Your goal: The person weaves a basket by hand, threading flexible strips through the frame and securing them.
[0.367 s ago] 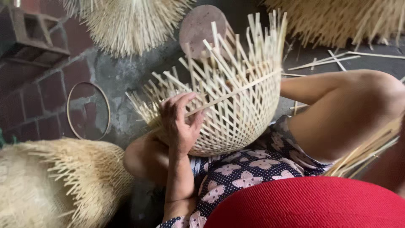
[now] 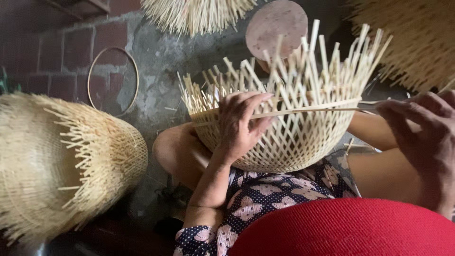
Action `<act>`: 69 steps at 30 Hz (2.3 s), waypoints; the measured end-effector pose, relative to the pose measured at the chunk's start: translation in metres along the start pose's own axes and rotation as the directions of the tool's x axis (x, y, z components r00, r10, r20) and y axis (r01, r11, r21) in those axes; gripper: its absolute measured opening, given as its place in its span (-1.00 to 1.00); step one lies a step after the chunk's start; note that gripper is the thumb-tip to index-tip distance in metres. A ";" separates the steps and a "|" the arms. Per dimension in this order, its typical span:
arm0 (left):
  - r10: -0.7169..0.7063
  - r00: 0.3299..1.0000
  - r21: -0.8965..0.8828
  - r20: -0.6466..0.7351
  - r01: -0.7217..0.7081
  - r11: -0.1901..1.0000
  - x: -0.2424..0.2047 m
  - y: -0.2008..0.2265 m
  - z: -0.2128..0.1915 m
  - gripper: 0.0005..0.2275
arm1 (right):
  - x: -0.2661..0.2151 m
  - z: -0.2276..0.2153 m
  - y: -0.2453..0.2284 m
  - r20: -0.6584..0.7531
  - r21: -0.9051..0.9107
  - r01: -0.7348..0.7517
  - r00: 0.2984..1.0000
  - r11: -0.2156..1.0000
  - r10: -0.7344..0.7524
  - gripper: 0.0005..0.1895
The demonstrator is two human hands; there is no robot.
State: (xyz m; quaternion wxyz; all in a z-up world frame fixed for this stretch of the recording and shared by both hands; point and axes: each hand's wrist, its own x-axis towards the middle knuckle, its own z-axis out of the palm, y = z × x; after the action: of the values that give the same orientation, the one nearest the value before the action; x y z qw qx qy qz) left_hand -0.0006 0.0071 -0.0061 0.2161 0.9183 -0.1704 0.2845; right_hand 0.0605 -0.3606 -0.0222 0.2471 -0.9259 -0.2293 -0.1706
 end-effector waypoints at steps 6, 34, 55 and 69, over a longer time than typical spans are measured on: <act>-0.037 0.999 -0.001 0.034 0.038 0.999 -0.005 -0.001 -0.001 -0.50 | 0.021 0.057 -0.051 0.043 0.028 0.170 0.984 0.985 -0.171 -0.90; -0.055 0.998 -0.079 0.016 0.056 0.995 -0.008 -0.005 -0.003 -0.35 | 0.032 0.104 -0.059 -0.193 0.297 0.092 0.981 0.950 -0.035 -0.84; -0.084 0.996 -0.059 0.031 0.085 0.995 -0.012 -0.007 0.000 -0.32 | 0.073 0.092 -0.119 0.014 0.346 0.133 0.989 0.929 -0.146 -0.82; -0.074 0.997 -0.097 -0.016 0.072 0.993 -0.009 -0.005 0.000 -0.32 | 0.015 0.111 -0.037 -0.193 0.282 -0.026 0.978 0.959 0.084 -0.96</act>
State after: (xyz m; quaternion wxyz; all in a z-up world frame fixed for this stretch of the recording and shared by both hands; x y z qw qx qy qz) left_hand -0.0054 0.0133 -0.0134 0.2722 0.9095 -0.1482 0.2770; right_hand 0.0762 -0.2674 -0.0927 0.4015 -0.8657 -0.1987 -0.2233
